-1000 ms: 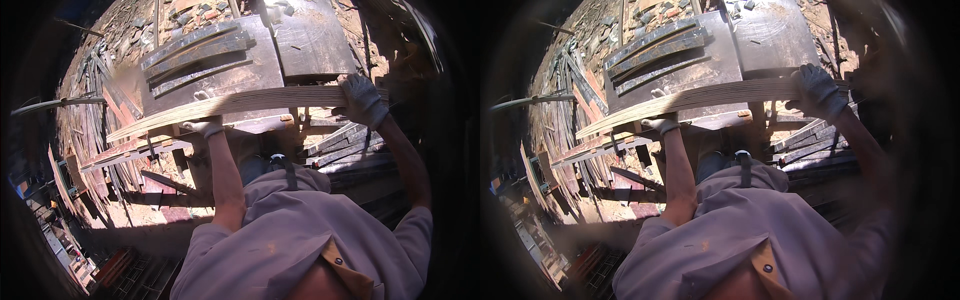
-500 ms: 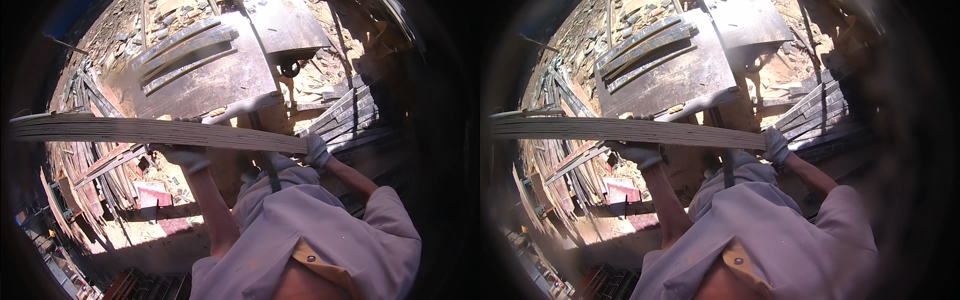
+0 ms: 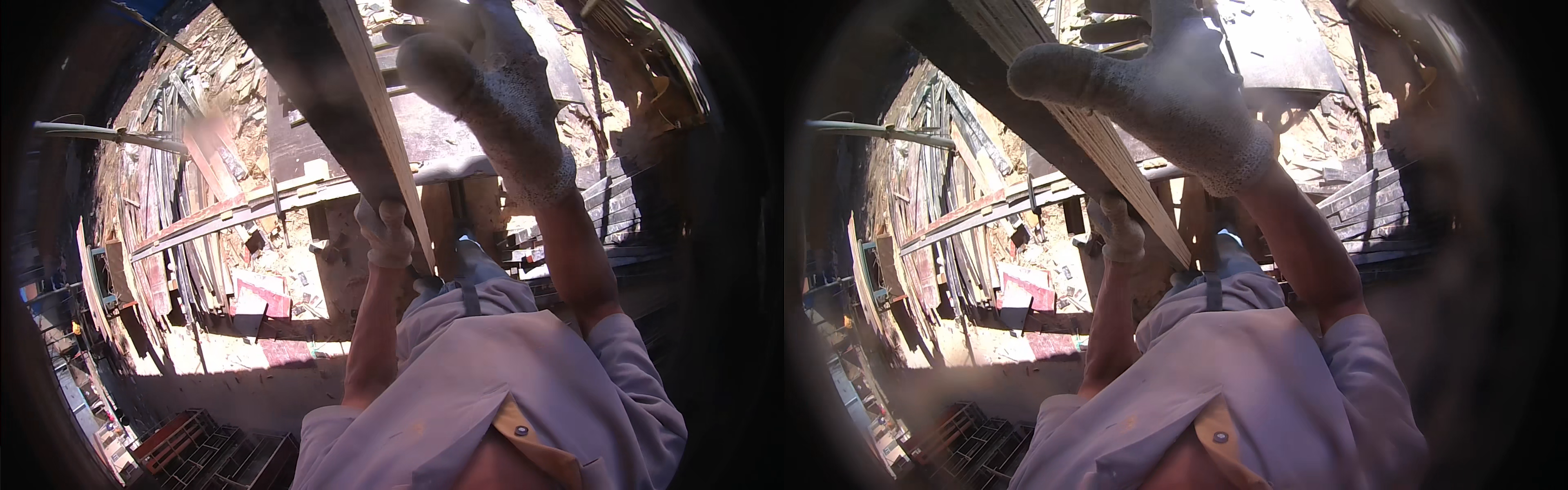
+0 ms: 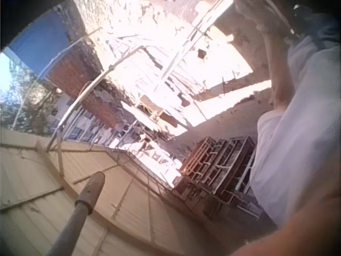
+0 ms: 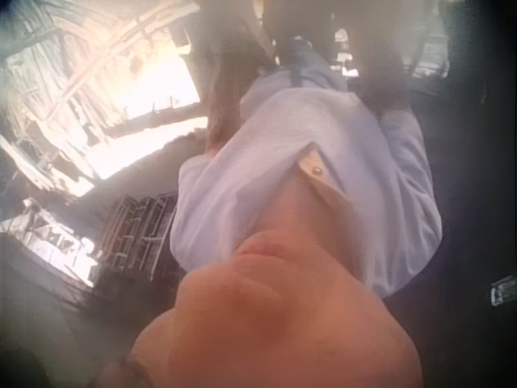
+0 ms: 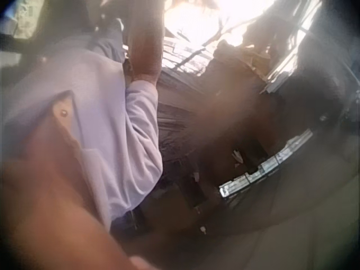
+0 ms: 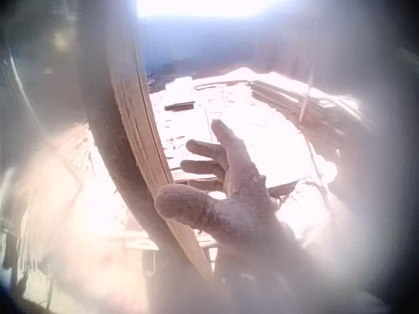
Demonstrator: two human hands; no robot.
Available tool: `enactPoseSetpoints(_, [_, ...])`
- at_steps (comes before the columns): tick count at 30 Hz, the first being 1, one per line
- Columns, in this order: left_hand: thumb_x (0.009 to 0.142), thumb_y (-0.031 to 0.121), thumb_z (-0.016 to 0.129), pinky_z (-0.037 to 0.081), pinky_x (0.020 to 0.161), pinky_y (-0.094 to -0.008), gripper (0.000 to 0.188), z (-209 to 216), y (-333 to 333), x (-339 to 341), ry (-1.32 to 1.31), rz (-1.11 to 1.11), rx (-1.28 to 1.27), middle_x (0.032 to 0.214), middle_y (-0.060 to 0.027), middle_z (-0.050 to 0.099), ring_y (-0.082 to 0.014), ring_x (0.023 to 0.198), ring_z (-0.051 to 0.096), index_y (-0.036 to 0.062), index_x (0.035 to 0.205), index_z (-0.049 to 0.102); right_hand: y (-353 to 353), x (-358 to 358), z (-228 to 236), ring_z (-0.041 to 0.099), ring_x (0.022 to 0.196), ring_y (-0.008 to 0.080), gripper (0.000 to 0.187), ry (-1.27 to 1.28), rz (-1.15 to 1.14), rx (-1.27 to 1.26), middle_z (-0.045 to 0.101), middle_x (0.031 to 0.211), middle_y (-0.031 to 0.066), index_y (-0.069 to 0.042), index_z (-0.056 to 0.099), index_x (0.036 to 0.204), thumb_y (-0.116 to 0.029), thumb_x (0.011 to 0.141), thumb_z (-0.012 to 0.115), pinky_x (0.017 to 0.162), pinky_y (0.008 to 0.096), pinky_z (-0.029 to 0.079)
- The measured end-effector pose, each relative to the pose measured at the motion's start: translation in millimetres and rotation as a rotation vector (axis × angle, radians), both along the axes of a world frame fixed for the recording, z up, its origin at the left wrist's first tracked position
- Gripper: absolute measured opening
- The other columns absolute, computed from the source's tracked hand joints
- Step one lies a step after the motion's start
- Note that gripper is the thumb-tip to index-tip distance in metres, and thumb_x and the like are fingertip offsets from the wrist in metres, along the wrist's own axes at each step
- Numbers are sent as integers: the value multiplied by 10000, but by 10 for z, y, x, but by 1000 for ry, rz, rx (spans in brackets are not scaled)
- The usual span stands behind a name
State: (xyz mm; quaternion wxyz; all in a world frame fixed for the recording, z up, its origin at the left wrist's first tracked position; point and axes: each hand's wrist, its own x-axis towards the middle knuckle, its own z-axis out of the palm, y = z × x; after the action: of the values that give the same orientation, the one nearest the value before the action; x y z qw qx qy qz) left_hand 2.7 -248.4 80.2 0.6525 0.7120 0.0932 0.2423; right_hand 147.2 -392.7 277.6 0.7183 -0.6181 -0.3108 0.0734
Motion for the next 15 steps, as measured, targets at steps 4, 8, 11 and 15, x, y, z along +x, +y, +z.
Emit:
enactPoseSetpoints(4, [879,795,637,558,692,-423,799,17,-526,132,50,2,205,903,-160,705,-362,801,722,27,1088,699,-144,140,351,613,1292,278,777,-355,-469,-253,618,1371,188,-77,343,1566,-317,954,757,1087,434,497])
enactPoseSetpoints(8, [760,739,795,577,696,-455,758,87,-735,438,194,-30,396,913,-155,717,-379,812,728,54,1075,710,-1067,889,-555,687,1152,284,455,-415,-592,-367,690,1263,143,-150,572,1482,-303,1061,656,969,420,569])
enactPoseSetpoints(11, [732,640,867,581,734,-460,720,194,-795,596,333,-81,548,914,-152,716,-378,834,722,58,1120,698,-1215,1109,-587,668,1040,285,629,508,-579,263,668,1128,133,-11,594,1327,-545,1001,661,932,425,563])
enactPoseSetpoints(15, [708,585,891,537,924,-482,790,248,-737,698,502,-233,730,1140,-145,686,-358,1045,669,78,1262,647,-2064,1368,-932,667,1035,290,629,584,-666,279,676,1102,136,-4,599,1285,-563,1000,636,932,444,563])
